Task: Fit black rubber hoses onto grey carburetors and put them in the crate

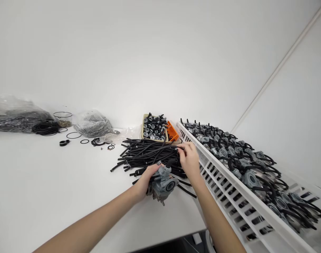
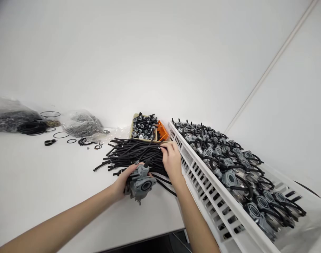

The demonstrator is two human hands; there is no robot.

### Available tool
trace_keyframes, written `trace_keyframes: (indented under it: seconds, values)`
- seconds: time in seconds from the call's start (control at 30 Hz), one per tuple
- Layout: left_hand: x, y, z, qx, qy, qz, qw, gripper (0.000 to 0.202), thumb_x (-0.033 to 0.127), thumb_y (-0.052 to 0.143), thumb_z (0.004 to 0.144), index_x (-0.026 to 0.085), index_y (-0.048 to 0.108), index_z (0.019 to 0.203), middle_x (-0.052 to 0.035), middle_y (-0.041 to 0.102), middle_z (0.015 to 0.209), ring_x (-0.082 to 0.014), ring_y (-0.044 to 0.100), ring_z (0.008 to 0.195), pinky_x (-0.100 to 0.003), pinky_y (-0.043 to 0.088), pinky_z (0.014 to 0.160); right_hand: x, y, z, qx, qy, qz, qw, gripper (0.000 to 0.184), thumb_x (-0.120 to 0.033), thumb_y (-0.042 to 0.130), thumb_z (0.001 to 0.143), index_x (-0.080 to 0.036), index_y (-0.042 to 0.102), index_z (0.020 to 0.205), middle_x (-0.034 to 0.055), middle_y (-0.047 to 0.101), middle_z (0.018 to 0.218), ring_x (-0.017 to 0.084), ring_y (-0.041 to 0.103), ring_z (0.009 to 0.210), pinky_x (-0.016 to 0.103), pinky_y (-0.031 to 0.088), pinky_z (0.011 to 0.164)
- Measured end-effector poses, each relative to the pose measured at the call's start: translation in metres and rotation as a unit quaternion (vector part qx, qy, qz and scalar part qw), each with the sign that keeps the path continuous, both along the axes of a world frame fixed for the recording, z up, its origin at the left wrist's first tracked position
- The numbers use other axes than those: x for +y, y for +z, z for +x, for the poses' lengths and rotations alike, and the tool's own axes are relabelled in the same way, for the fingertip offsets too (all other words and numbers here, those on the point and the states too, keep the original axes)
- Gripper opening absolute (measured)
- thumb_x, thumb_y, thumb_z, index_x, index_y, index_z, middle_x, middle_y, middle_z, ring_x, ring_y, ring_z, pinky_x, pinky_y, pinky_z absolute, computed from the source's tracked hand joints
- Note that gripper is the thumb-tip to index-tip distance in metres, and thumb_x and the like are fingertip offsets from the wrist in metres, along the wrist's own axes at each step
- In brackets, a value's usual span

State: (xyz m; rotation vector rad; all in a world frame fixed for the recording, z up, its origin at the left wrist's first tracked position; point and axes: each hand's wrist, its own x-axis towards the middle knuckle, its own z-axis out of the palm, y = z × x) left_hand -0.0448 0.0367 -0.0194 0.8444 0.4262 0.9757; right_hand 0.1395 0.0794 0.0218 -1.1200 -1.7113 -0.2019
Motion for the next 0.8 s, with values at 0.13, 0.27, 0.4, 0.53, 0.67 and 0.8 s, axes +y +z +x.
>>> trace_keyframes:
  seconds: [0.13, 0.27, 0.4, 0.53, 0.67, 0.8]
  values:
    - [0.004, 0.001, -0.001, -0.011, 0.066, -0.026, 0.997, 0.039, 0.054, 0.07, 0.07, 0.016, 0.068, 0.079, -0.0059, 0.072, 0.074, -0.0218, 0.068, 0.069, -0.029, 0.053, 0.063, -0.029, -0.001, 0.008, 0.12, -0.052, 0.028, 0.991, 0.008, -0.025, 0.048, 0.091, -0.02, 0.054, 0.092, 0.0008, 0.055, 0.075, 0.015, 0.055, 0.06, 0.028, 0.047, 0.055]
    - [0.007, 0.0, 0.002, -0.021, 0.145, -0.064, 0.987, 0.038, 0.054, 0.068, 0.069, 0.017, 0.066, 0.08, -0.0044, 0.073, 0.076, -0.0235, 0.07, 0.075, -0.03, 0.054, 0.066, -0.069, -0.029, -0.002, 0.255, 0.063, -0.049, 0.964, 0.017, -0.033, 0.057, 0.089, -0.022, 0.048, 0.079, -0.0089, 0.046, 0.052, 0.009, 0.046, 0.039, 0.02, 0.038, 0.039]
    - [0.008, 0.0, 0.004, -0.032, 0.211, -0.091, 0.973, 0.036, 0.05, 0.07, 0.067, 0.018, 0.063, 0.081, -0.0024, 0.073, 0.078, -0.0235, 0.069, 0.08, -0.03, 0.054, 0.069, -0.1, -0.057, -0.015, 0.346, 0.129, -0.154, 0.916, 0.026, -0.037, 0.065, 0.084, -0.021, 0.049, 0.07, -0.0076, 0.047, 0.057, 0.007, 0.048, 0.04, 0.019, 0.039, 0.039]
    - [0.007, 0.001, 0.004, -0.035, 0.231, -0.101, 0.967, 0.033, 0.047, 0.071, 0.066, 0.018, 0.062, 0.077, 0.0009, 0.07, 0.072, -0.019, 0.068, 0.073, -0.026, 0.052, 0.065, -0.112, -0.062, -0.016, 0.358, 0.145, -0.182, 0.904, 0.023, -0.035, 0.064, 0.086, -0.021, 0.052, 0.072, -0.0047, 0.054, 0.059, 0.012, 0.061, 0.05, 0.022, 0.045, 0.045]
    - [0.004, 0.002, 0.006, -0.033, 0.227, -0.108, 0.967, 0.031, 0.046, 0.071, 0.067, 0.017, 0.063, 0.076, 0.0007, 0.07, 0.07, -0.0191, 0.067, 0.071, -0.026, 0.052, 0.064, -0.113, -0.058, -0.014, 0.336, 0.157, -0.165, 0.914, 0.016, -0.029, 0.064, 0.087, -0.021, 0.056, 0.075, -0.0022, 0.062, 0.065, 0.014, 0.066, 0.057, 0.025, 0.049, 0.052]
    - [0.002, 0.001, 0.008, -0.028, 0.231, -0.12, 0.965, 0.03, 0.047, 0.07, 0.068, 0.019, 0.063, 0.076, 0.0011, 0.071, 0.071, -0.0194, 0.068, 0.073, -0.027, 0.053, 0.065, -0.113, -0.061, -0.011, 0.316, 0.164, -0.144, 0.924, 0.01, -0.024, 0.062, 0.087, -0.022, 0.058, 0.079, -0.0017, 0.064, 0.068, 0.015, 0.067, 0.061, 0.027, 0.051, 0.057]
